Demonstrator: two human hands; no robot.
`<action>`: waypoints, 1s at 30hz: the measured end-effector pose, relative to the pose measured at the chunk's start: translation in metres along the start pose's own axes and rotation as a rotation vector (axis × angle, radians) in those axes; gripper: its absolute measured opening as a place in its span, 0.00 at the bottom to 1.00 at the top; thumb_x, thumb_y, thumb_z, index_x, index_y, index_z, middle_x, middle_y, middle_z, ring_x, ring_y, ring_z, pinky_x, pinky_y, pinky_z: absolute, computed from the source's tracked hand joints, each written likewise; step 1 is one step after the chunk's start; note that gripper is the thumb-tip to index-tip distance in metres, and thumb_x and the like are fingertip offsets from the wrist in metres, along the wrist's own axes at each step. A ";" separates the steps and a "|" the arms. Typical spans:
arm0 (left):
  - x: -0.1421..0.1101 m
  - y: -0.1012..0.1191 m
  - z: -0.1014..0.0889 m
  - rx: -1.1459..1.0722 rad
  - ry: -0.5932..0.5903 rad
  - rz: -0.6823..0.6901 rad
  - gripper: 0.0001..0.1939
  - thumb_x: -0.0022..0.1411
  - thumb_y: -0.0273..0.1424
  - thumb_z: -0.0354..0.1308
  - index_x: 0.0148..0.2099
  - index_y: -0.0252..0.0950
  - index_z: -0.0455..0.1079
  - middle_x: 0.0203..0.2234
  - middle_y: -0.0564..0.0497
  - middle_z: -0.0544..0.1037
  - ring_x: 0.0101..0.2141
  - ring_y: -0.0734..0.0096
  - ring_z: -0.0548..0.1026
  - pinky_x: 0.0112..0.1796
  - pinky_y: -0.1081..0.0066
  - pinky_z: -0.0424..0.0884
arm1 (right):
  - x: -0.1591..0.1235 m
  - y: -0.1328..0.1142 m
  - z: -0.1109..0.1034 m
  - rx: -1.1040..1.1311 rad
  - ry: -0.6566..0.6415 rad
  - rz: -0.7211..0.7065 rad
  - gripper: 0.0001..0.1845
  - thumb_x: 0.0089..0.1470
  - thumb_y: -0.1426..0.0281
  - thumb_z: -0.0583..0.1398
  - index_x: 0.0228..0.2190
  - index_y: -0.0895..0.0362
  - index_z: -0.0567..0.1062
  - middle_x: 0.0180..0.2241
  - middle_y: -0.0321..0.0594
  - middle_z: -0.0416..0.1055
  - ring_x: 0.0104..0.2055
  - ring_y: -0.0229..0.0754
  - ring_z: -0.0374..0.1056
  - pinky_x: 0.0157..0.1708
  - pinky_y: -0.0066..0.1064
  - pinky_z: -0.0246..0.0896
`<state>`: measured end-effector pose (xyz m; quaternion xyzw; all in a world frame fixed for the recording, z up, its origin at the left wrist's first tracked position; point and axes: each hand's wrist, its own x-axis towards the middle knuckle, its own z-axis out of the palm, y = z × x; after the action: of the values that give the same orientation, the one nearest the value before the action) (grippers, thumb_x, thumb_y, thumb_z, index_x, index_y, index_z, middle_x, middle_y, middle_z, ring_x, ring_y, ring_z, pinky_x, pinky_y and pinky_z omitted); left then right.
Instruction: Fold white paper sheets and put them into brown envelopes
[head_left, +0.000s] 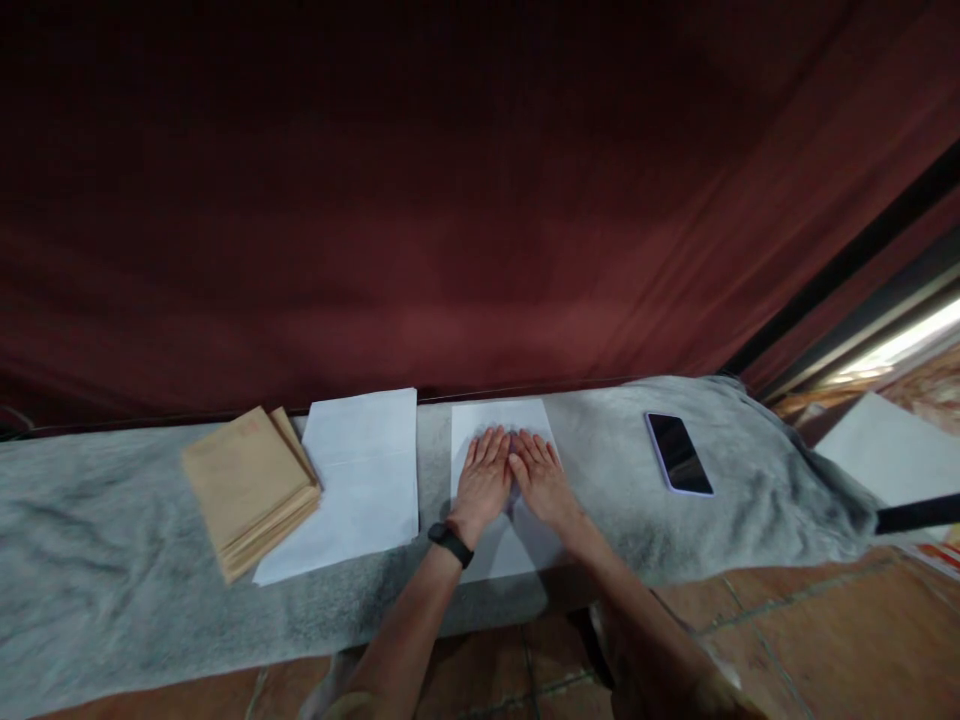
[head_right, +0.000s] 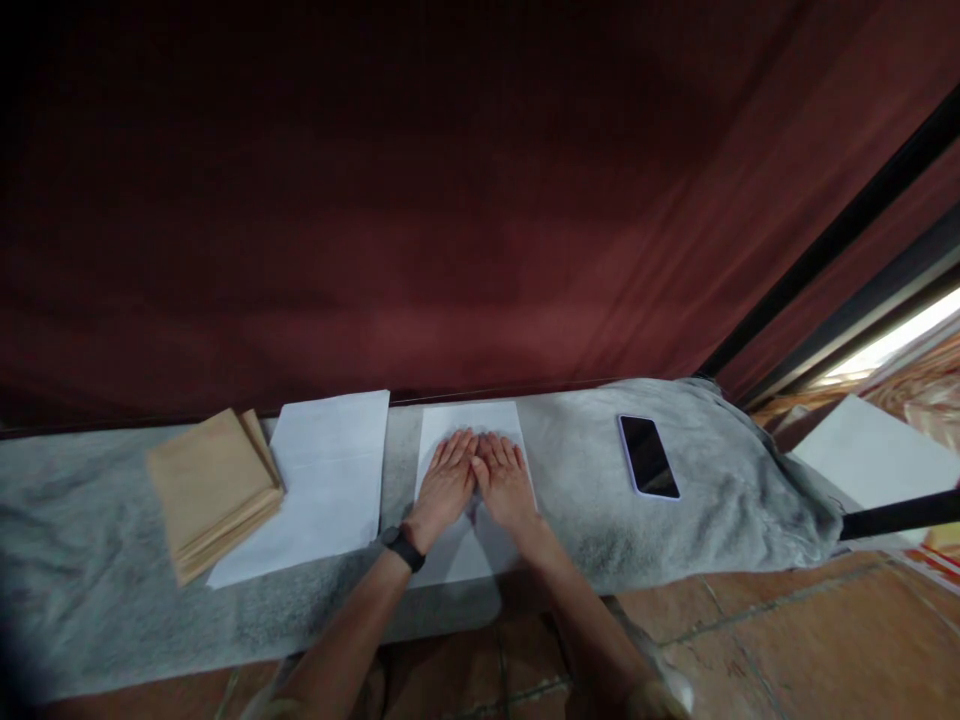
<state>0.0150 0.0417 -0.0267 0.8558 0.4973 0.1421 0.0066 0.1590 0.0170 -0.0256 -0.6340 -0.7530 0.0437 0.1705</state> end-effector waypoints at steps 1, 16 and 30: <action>0.004 -0.001 0.003 0.005 -0.015 0.006 0.29 0.71 0.28 0.39 0.71 0.32 0.55 0.68 0.40 0.62 0.69 0.58 0.57 0.66 0.50 0.56 | 0.003 -0.002 0.004 0.013 0.005 0.003 0.29 0.72 0.63 0.40 0.66 0.57 0.62 0.67 0.48 0.59 0.70 0.50 0.53 0.67 0.52 0.50; 0.019 -0.029 0.011 0.028 -0.035 -0.175 0.28 0.72 0.29 0.39 0.71 0.36 0.57 0.69 0.43 0.60 0.69 0.54 0.54 0.65 0.48 0.57 | 0.038 -0.019 0.021 0.018 -0.017 0.020 0.29 0.72 0.61 0.40 0.65 0.57 0.64 0.68 0.44 0.59 0.71 0.50 0.52 0.69 0.51 0.40; 0.015 -0.036 0.006 0.082 -0.014 -0.346 0.31 0.75 0.36 0.37 0.71 0.24 0.53 0.70 0.35 0.55 0.70 0.57 0.53 0.68 0.55 0.50 | 0.058 -0.030 0.028 -0.045 0.066 0.296 0.29 0.71 0.59 0.45 0.67 0.54 0.60 0.70 0.47 0.52 0.71 0.56 0.49 0.68 0.58 0.34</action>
<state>-0.0071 0.0735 -0.0349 0.7580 0.6425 0.1124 -0.0004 0.1144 0.0719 -0.0316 -0.7430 -0.6460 0.0307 0.1725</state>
